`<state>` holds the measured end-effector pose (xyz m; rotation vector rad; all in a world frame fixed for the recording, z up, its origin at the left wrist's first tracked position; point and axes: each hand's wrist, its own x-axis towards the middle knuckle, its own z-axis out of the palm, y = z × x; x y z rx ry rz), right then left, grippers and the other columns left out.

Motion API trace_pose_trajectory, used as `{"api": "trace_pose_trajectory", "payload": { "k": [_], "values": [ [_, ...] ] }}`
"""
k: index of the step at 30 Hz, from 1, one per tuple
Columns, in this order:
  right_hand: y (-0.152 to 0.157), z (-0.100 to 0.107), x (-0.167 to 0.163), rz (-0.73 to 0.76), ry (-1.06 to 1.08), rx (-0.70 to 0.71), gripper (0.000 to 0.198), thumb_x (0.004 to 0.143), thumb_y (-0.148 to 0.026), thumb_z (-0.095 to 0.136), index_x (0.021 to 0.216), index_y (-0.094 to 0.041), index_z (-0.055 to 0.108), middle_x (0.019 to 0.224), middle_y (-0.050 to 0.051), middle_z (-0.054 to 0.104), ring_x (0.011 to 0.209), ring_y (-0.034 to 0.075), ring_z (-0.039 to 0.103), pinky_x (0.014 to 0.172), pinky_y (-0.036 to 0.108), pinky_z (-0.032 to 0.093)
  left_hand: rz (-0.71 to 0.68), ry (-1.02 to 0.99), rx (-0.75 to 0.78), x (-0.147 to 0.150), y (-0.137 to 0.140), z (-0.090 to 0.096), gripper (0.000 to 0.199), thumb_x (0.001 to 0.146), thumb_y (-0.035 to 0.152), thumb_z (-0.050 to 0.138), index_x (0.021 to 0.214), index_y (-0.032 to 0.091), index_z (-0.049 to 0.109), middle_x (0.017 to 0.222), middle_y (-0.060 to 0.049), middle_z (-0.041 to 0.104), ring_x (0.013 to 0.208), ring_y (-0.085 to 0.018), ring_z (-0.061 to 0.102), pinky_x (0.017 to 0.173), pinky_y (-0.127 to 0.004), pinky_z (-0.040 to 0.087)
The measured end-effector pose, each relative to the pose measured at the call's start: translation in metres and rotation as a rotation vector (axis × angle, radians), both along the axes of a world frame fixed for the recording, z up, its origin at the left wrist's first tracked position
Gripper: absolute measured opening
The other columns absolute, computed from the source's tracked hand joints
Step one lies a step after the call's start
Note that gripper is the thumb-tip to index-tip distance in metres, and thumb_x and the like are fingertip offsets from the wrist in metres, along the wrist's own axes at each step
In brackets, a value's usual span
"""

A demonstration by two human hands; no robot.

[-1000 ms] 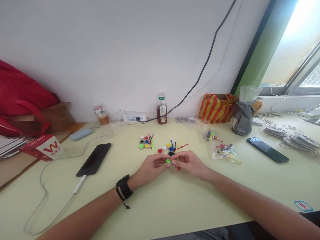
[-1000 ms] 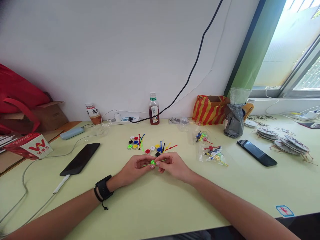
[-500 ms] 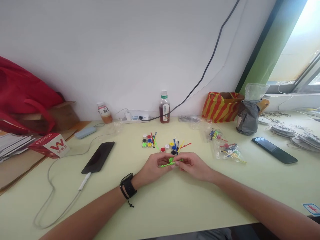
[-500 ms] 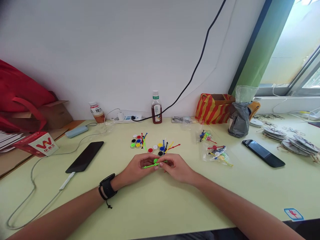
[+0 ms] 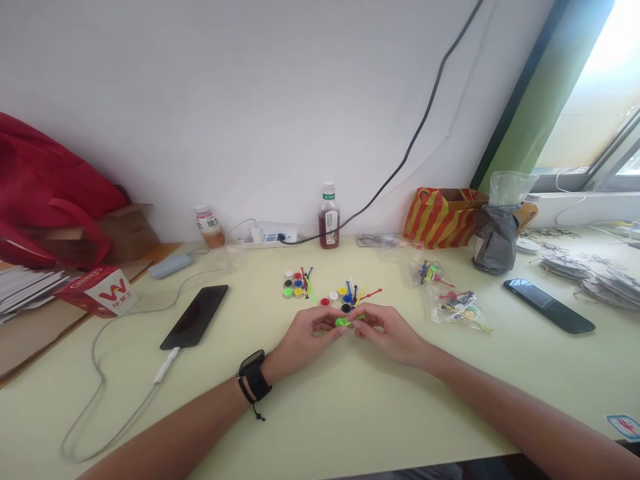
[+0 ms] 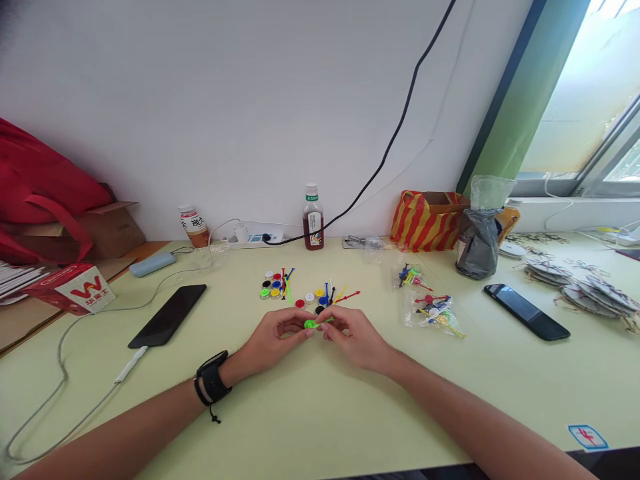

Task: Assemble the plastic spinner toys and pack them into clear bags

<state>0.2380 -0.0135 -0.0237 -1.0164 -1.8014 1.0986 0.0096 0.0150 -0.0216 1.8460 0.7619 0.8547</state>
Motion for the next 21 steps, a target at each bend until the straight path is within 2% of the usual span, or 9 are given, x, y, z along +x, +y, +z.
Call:
{"api": "trace_pose_trajectory", "payload": {
  "k": [5, 8, 14, 21],
  "values": [
    [-0.0007, 0.0009, 0.0017, -0.043, -0.225, 0.130, 0.016, 0.102, -0.031, 0.052, 0.102, -0.023, 0.065, 0.090, 0.002, 0.070, 0.076, 0.017, 0.062, 0.066, 0.028, 0.047, 0.068, 0.039, 0.095, -0.0015, -0.0023, 0.0018, 0.026, 0.095, 0.031, 0.070, 0.117, 0.019, 0.074, 0.112, -0.008, 0.077, 0.101, -0.022, 0.074, 0.093, -0.035, 0.062],
    [-0.0018, 0.0036, 0.0038, -0.045, -0.350, 0.234, 0.014, 0.101, -0.026, 0.052, 0.097, -0.023, 0.065, 0.090, 0.001, 0.070, 0.074, 0.016, 0.058, 0.065, 0.027, 0.042, 0.050, 0.070, 0.145, -0.0014, -0.0043, 0.0032, 0.026, 0.094, 0.029, 0.070, 0.119, 0.021, 0.074, 0.114, -0.008, 0.076, 0.100, -0.021, 0.074, 0.093, -0.034, 0.063],
    [-0.0044, 0.0061, 0.0051, -0.050, -0.425, 0.314, 0.012, 0.098, -0.021, 0.053, 0.092, -0.022, 0.064, 0.084, 0.001, 0.068, 0.068, 0.015, 0.055, 0.064, 0.026, 0.039, 0.011, 0.085, 0.202, 0.0000, -0.0067, 0.0047, 0.022, 0.094, 0.028, 0.069, 0.115, 0.022, 0.075, 0.111, -0.006, 0.076, 0.099, -0.020, 0.073, 0.093, -0.034, 0.063],
    [-0.0033, 0.0095, 0.0069, -0.024, -0.476, 0.358, 0.016, 0.100, -0.027, 0.053, 0.092, -0.024, 0.066, 0.085, 0.003, 0.070, 0.072, 0.018, 0.059, 0.066, 0.029, 0.042, 0.003, 0.098, 0.194, -0.0017, -0.0067, 0.0064, 0.017, 0.095, 0.029, 0.068, 0.108, 0.020, 0.074, 0.106, -0.007, 0.076, 0.095, -0.020, 0.073, 0.089, -0.033, 0.062]
  ]
}}
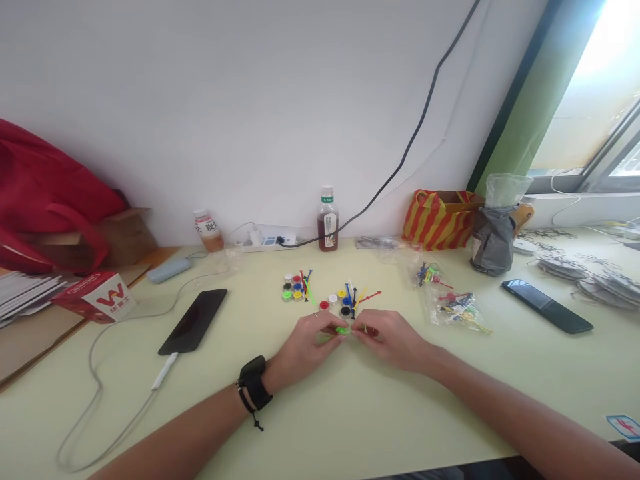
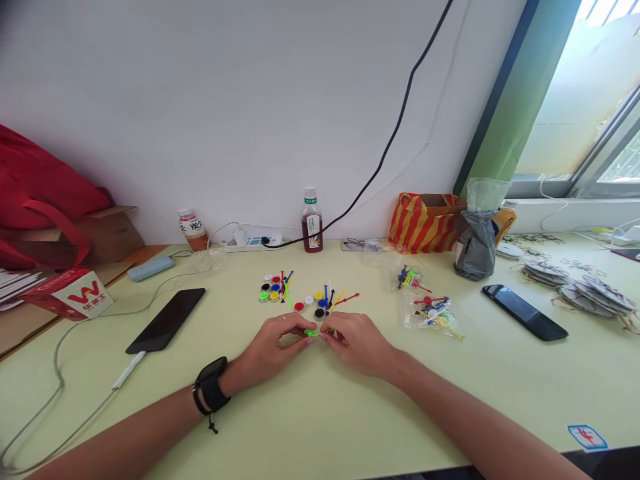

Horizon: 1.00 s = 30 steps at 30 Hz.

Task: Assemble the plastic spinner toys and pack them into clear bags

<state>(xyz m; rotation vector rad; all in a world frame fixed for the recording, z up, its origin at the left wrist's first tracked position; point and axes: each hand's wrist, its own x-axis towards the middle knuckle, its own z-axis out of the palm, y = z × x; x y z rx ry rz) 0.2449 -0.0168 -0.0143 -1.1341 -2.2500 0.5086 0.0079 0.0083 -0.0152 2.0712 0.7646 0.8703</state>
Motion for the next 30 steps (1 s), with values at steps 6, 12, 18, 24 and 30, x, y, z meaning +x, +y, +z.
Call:
{"api": "trace_pose_trajectory", "payload": {
  "k": [6, 12, 18, 24, 30],
  "values": [
    [-0.003, 0.004, 0.000, 0.010, 0.008, -0.003, 0.022, 0.102, -0.031, 0.051, 0.091, -0.023, 0.068, 0.083, 0.005, 0.069, 0.070, 0.018, 0.058, 0.065, 0.030, 0.042, 0.000, 0.032, 0.006, 0.000, -0.001, 0.003, 0.013, 0.095, 0.030, 0.068, 0.100, 0.019, 0.073, 0.096, -0.006, 0.076, 0.087, -0.019, 0.071, 0.080, -0.030, 0.059],
    [0.001, 0.007, 0.001, 0.021, 0.194, -0.109, 0.021, 0.101, -0.035, 0.055, 0.097, -0.023, 0.071, 0.088, 0.005, 0.068, 0.073, 0.017, 0.059, 0.063, 0.029, 0.047, -0.062, -0.132, -0.220, 0.000, -0.001, 0.006, 0.020, 0.095, 0.034, 0.070, 0.105, 0.018, 0.074, 0.108, -0.009, 0.073, 0.100, -0.022, 0.069, 0.091, -0.034, 0.056],
    [0.006, 0.005, 0.002, -0.007, 0.321, -0.112, 0.028, 0.101, -0.037, 0.054, 0.121, -0.025, 0.070, 0.111, 0.010, 0.066, 0.088, 0.020, 0.065, 0.069, 0.031, 0.056, -0.150, -0.213, -0.477, -0.004, 0.008, 0.004, 0.027, 0.086, 0.037, 0.081, 0.101, 0.016, 0.074, 0.099, -0.008, 0.072, 0.089, -0.019, 0.069, 0.087, -0.033, 0.056],
    [0.004, 0.001, 0.004, -0.009, 0.302, -0.084, 0.042, 0.104, -0.034, 0.047, 0.146, -0.031, 0.052, 0.113, 0.008, 0.061, 0.078, 0.017, 0.060, 0.069, 0.032, 0.055, -0.089, -0.326, -0.538, -0.004, 0.011, 0.000, 0.030, 0.086, 0.038, 0.082, 0.107, 0.018, 0.071, 0.097, -0.004, 0.068, 0.084, -0.015, 0.068, 0.087, -0.034, 0.057],
    [-0.003, 0.001, -0.002, -0.007, 0.359, -0.216, 0.050, 0.103, -0.038, 0.049, 0.152, -0.030, 0.042, 0.114, 0.007, 0.059, 0.072, 0.014, 0.056, 0.060, 0.028, 0.048, -0.012, -0.329, -0.483, -0.004, 0.013, 0.001, 0.034, 0.083, 0.040, 0.085, 0.105, 0.017, 0.073, 0.102, -0.007, 0.072, 0.095, -0.019, 0.069, 0.092, -0.035, 0.058]
  ]
}}
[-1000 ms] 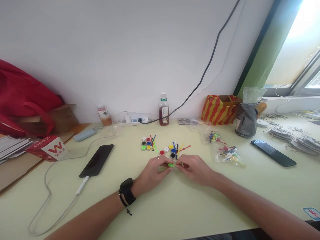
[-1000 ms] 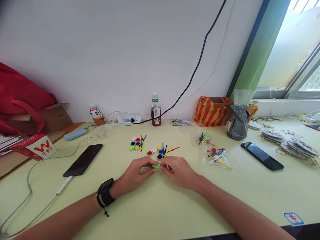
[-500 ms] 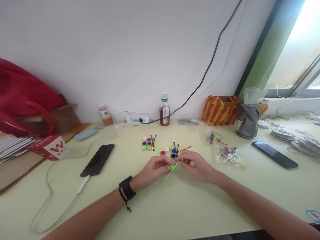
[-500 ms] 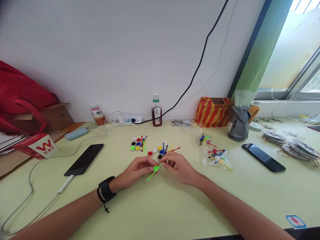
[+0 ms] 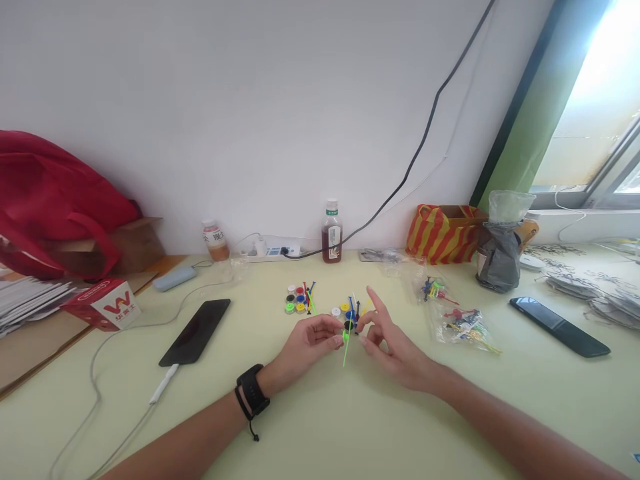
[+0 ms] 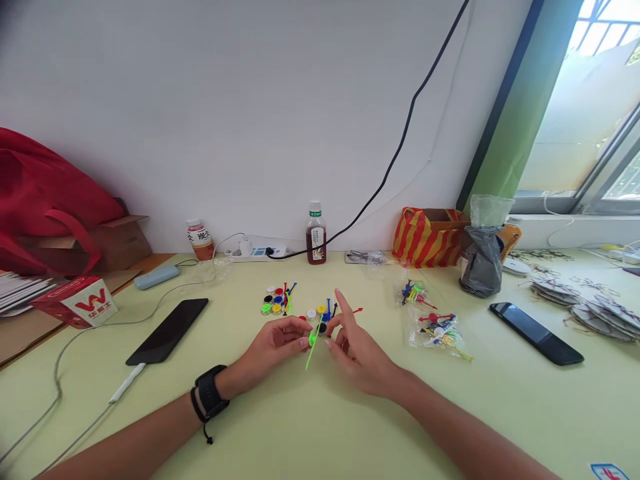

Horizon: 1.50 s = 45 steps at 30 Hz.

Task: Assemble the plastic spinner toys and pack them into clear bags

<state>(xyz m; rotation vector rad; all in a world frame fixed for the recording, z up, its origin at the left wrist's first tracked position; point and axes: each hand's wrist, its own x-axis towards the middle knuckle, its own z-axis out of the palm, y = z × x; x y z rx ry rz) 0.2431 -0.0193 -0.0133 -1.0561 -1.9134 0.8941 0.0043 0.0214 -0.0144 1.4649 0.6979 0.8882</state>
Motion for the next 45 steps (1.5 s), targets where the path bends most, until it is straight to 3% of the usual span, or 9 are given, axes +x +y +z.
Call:
{"api": "trace_pose_trajectory", "payload": {
  "k": [2, 5, 7, 14, 22, 29, 34, 39, 45],
  "values": [
    [0.000, 0.004, 0.000, 0.063, -0.018, -0.041, 0.031, 0.104, -0.044, 0.047, 0.112, -0.022, 0.068, 0.098, 0.005, 0.061, 0.068, 0.014, 0.054, 0.059, 0.028, 0.046, 0.016, -0.002, 0.011, 0.000, 0.001, -0.001, 0.034, 0.082, 0.040, 0.085, 0.104, 0.017, 0.073, 0.103, -0.008, 0.072, 0.094, -0.019, 0.069, 0.092, -0.035, 0.058],
    [0.002, 0.009, 0.000, 0.164, -0.053, -0.070, 0.055, 0.105, -0.051, 0.043, 0.061, -0.019, 0.050, 0.071, 0.002, 0.050, 0.062, 0.014, 0.047, 0.059, 0.029, 0.041, 0.027, -0.006, 0.018, 0.000, 0.002, -0.002, 0.033, 0.083, 0.039, 0.085, 0.103, 0.016, 0.073, 0.102, -0.007, 0.072, 0.092, -0.018, 0.069, 0.090, -0.035, 0.059],
    [0.003, 0.010, -0.001, 0.134, -0.041, -0.064, 0.053, 0.102, -0.053, 0.049, 0.061, -0.020, 0.043, 0.067, 0.000, 0.045, 0.061, 0.014, 0.043, 0.056, 0.028, 0.037, 0.023, 0.000, 0.023, 0.000, 0.002, -0.003, 0.032, 0.083, 0.038, 0.085, 0.102, 0.016, 0.073, 0.101, -0.007, 0.071, 0.092, -0.018, 0.069, 0.090, -0.034, 0.059],
    [0.000, 0.004, -0.007, 0.073, 0.005, -0.104, 0.030, 0.098, -0.052, 0.059, 0.094, -0.022, 0.059, 0.075, -0.002, 0.055, 0.065, 0.014, 0.046, 0.058, 0.026, 0.038, -0.018, 0.053, 0.034, 0.000, -0.001, -0.003, 0.032, 0.082, 0.038, 0.085, 0.102, 0.016, 0.073, 0.102, -0.009, 0.074, 0.096, -0.021, 0.072, 0.092, -0.036, 0.059],
    [0.000, 0.002, -0.008, 0.075, 0.008, -0.112, 0.032, 0.100, -0.051, 0.057, 0.089, -0.021, 0.058, 0.075, -0.002, 0.054, 0.065, 0.014, 0.044, 0.057, 0.026, 0.036, -0.034, 0.052, 0.044, 0.002, -0.005, -0.004, 0.029, 0.081, 0.034, 0.086, 0.096, 0.016, 0.071, 0.094, -0.007, 0.075, 0.088, -0.019, 0.073, 0.087, -0.034, 0.060],
    [0.004, 0.000, -0.009, 0.108, 0.084, -0.188, 0.033, 0.098, -0.053, 0.060, 0.092, -0.020, 0.059, 0.079, 0.000, 0.059, 0.068, 0.014, 0.051, 0.062, 0.027, 0.042, -0.017, 0.145, 0.322, 0.004, -0.015, 0.000, 0.017, 0.085, 0.029, 0.081, 0.092, 0.016, 0.071, 0.100, -0.008, 0.074, 0.092, -0.021, 0.071, 0.089, -0.036, 0.060],
    [0.003, 0.000, -0.010, 0.139, 0.076, -0.221, 0.021, 0.098, -0.040, 0.060, 0.093, -0.019, 0.058, 0.079, 0.000, 0.058, 0.069, 0.014, 0.053, 0.064, 0.027, 0.043, 0.003, 0.298, 0.584, 0.002, -0.017, 0.004, 0.013, 0.086, 0.026, 0.079, 0.092, 0.021, 0.069, 0.098, -0.005, 0.073, 0.091, -0.019, 0.069, 0.089, -0.033, 0.056],
    [0.000, 0.007, -0.004, 0.056, -0.155, -0.104, 0.006, 0.091, -0.020, 0.055, 0.086, -0.021, 0.053, 0.074, -0.004, 0.053, 0.065, 0.012, 0.045, 0.058, 0.025, 0.034, 0.041, 0.500, 0.756, -0.006, -0.012, 0.011, 0.033, 0.086, 0.025, 0.076, 0.118, 0.026, 0.066, 0.122, -0.005, 0.070, 0.120, -0.026, 0.062, 0.107, -0.041, 0.049],
    [0.003, 0.016, 0.007, -0.031, -0.551, 0.055, 0.019, 0.072, -0.011, 0.056, 0.072, -0.021, 0.040, 0.067, -0.006, 0.047, 0.062, 0.012, 0.037, 0.058, 0.026, 0.024, 0.197, 0.649, 0.780, -0.010, -0.001, -0.004, 0.051, 0.090, 0.015, 0.064, 0.139, 0.025, 0.056, 0.137, -0.008, 0.062, 0.132, -0.028, 0.053, 0.114, -0.050, 0.045]
  ]
}}
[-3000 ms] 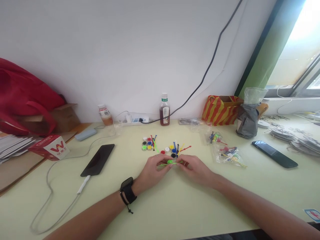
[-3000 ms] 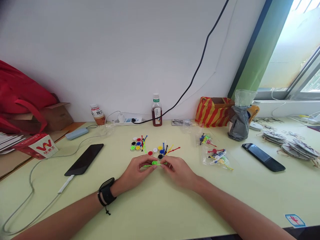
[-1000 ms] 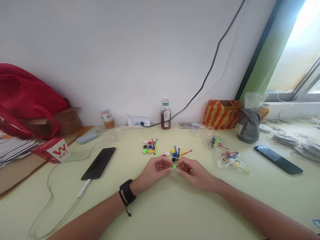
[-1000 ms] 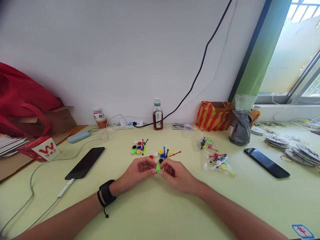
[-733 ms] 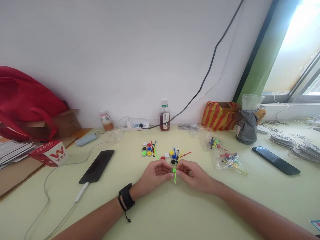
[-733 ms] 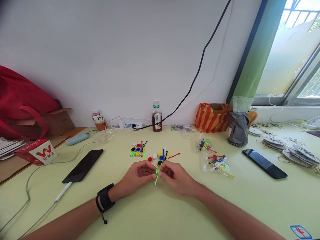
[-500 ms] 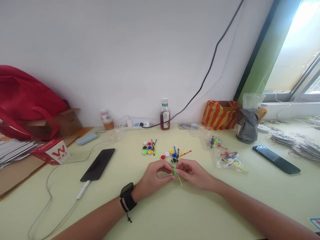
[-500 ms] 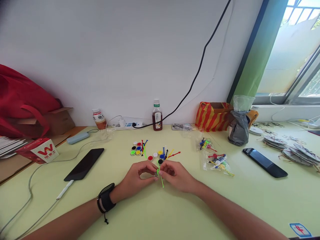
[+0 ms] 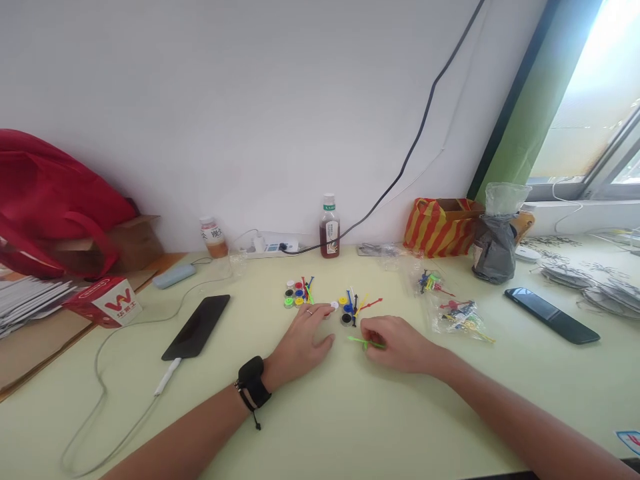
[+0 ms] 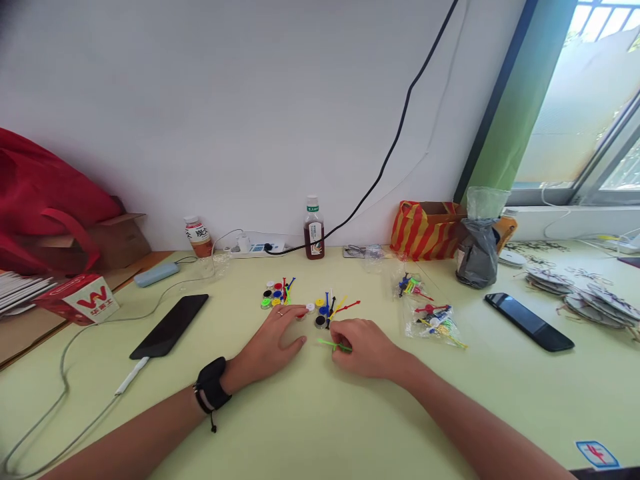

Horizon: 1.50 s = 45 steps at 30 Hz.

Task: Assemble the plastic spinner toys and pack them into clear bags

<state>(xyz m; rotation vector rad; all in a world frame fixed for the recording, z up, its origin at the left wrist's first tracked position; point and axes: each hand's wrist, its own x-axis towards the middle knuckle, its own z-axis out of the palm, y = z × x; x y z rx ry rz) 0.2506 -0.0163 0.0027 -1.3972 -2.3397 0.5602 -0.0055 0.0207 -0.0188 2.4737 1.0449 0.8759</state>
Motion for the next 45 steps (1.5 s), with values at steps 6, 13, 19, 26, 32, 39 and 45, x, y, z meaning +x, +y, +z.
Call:
{"api": "trace_pose_trajectory", "payload": {
  "k": [6, 13, 19, 26, 32, 39, 45],
  "values": [
    [0.012, -0.001, 0.017, -0.145, -0.241, 0.100, 0.016, 0.075, -0.014, 0.057, 0.073, -0.021, 0.042, 0.074, -0.003, 0.057, 0.067, 0.014, 0.045, 0.059, 0.028, 0.023, 0.006, 0.037, 0.021, 0.000, 0.003, -0.006, 0.033, 0.093, 0.018, 0.063, 0.125, 0.023, 0.063, 0.133, -0.008, 0.064, 0.132, -0.028, 0.051, 0.113, -0.050, 0.047],
    [0.038, -0.012, 0.043, -0.355, -0.400, 0.252, 0.012, 0.084, -0.009, 0.055, 0.090, -0.019, 0.059, 0.101, 0.011, 0.068, 0.096, 0.028, 0.059, 0.075, 0.036, 0.040, -0.025, 0.162, 0.071, 0.006, -0.012, 0.008, 0.045, 0.095, 0.019, 0.059, 0.140, 0.026, 0.057, 0.137, -0.010, 0.057, 0.126, -0.030, 0.051, 0.108, -0.051, 0.049],
    [0.033, -0.027, 0.024, -0.066, -0.171, 0.451, 0.036, 0.098, -0.013, 0.047, 0.130, -0.021, 0.060, 0.124, 0.013, 0.065, 0.123, 0.031, 0.051, 0.101, 0.048, 0.046, -0.118, 0.250, 0.050, 0.007, -0.017, 0.005, 0.052, 0.101, 0.025, 0.054, 0.153, 0.026, 0.047, 0.159, -0.010, 0.044, 0.141, -0.032, 0.043, 0.115, -0.053, 0.045],
    [0.026, -0.036, 0.011, 0.048, -0.078, 0.394, 0.052, 0.100, -0.014, 0.044, 0.149, -0.030, 0.050, 0.134, 0.010, 0.063, 0.131, 0.031, 0.049, 0.105, 0.053, 0.049, -0.176, 0.220, 0.023, 0.005, -0.013, 0.003, 0.049, 0.102, 0.027, 0.054, 0.151, 0.030, 0.050, 0.157, -0.004, 0.050, 0.140, -0.029, 0.048, 0.118, -0.052, 0.044],
    [0.031, -0.043, 0.012, 0.059, -0.017, 0.323, 0.045, 0.103, -0.025, 0.048, 0.148, -0.026, 0.050, 0.143, 0.010, 0.060, 0.139, 0.032, 0.044, 0.113, 0.056, 0.044, -0.216, 0.151, 0.006, 0.007, -0.015, 0.009, 0.047, 0.100, 0.021, 0.057, 0.146, 0.030, 0.054, 0.144, -0.006, 0.059, 0.132, -0.025, 0.053, 0.118, -0.048, 0.044],
    [0.032, -0.041, 0.010, 0.088, 0.056, 0.298, 0.047, 0.099, -0.022, 0.052, 0.146, -0.025, 0.049, 0.145, 0.011, 0.058, 0.143, 0.030, 0.042, 0.119, 0.055, 0.039, -0.234, 0.113, -0.016, 0.008, -0.015, 0.009, 0.039, 0.099, 0.020, 0.058, 0.138, 0.027, 0.059, 0.139, -0.007, 0.059, 0.131, -0.025, 0.053, 0.118, -0.045, 0.045],
    [0.032, -0.041, 0.010, 0.088, 0.015, 0.310, 0.052, 0.102, -0.023, 0.048, 0.154, -0.026, 0.041, 0.150, 0.010, 0.054, 0.147, 0.030, 0.036, 0.120, 0.058, 0.037, -0.244, 0.084, -0.033, 0.008, -0.017, 0.013, 0.038, 0.099, 0.021, 0.057, 0.136, 0.030, 0.060, 0.133, -0.007, 0.061, 0.128, -0.025, 0.056, 0.114, -0.044, 0.048]
  ]
}}
